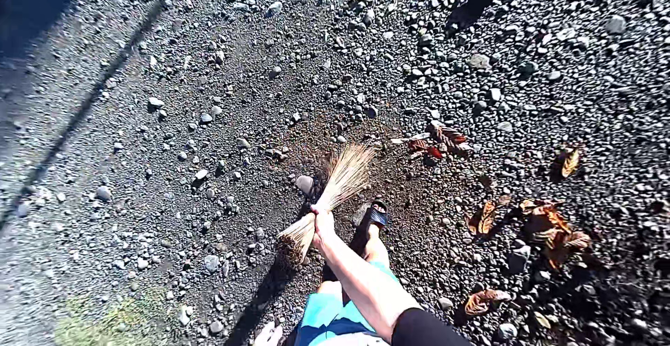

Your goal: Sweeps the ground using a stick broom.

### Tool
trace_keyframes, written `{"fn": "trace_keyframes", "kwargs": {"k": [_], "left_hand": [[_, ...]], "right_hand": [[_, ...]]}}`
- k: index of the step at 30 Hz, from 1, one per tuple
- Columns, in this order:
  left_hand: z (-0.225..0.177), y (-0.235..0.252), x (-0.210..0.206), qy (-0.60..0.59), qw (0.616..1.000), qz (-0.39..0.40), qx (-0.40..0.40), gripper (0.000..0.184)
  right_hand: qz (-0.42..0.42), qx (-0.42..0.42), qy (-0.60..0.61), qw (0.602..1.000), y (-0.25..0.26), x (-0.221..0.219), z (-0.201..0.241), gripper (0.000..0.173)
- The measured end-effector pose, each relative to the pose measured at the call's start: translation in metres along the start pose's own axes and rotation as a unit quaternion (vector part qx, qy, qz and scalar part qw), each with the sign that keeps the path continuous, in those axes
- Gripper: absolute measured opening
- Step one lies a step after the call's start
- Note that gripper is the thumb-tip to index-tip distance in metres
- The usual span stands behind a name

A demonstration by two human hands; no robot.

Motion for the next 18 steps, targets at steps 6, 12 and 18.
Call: {"fn": "trace_keyframes", "kwargs": {"k": [6,12,18], "left_hand": [[-0.069,0.001,-0.021,0.047,0.999,0.020,0.006,0.042],[-0.117,0.019,-0.015,0.024,0.998,0.022,-0.049,0.041],[-0.160,0.019,-0.010,0.078,0.993,0.044,-0.079,0.041]], "right_hand": [[0.076,-0.030,-0.064,0.995,-0.070,-0.005,0.010,0.095],[0.161,-0.154,-0.118,0.968,-0.025,0.055,0.105,0.020],[-0.104,0.028,-0.042,0.993,0.023,0.238,0.250,0.014]]}}
Point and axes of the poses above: each hand's wrist, its own y-axis towards the middle knuckle, its own x-axis out of the back of the hand, z = x × y, the point moved 2 cm from there along y, towards the middle knuckle, and after that the axes turned 6 degrees about -y, right-handed, at the moved point
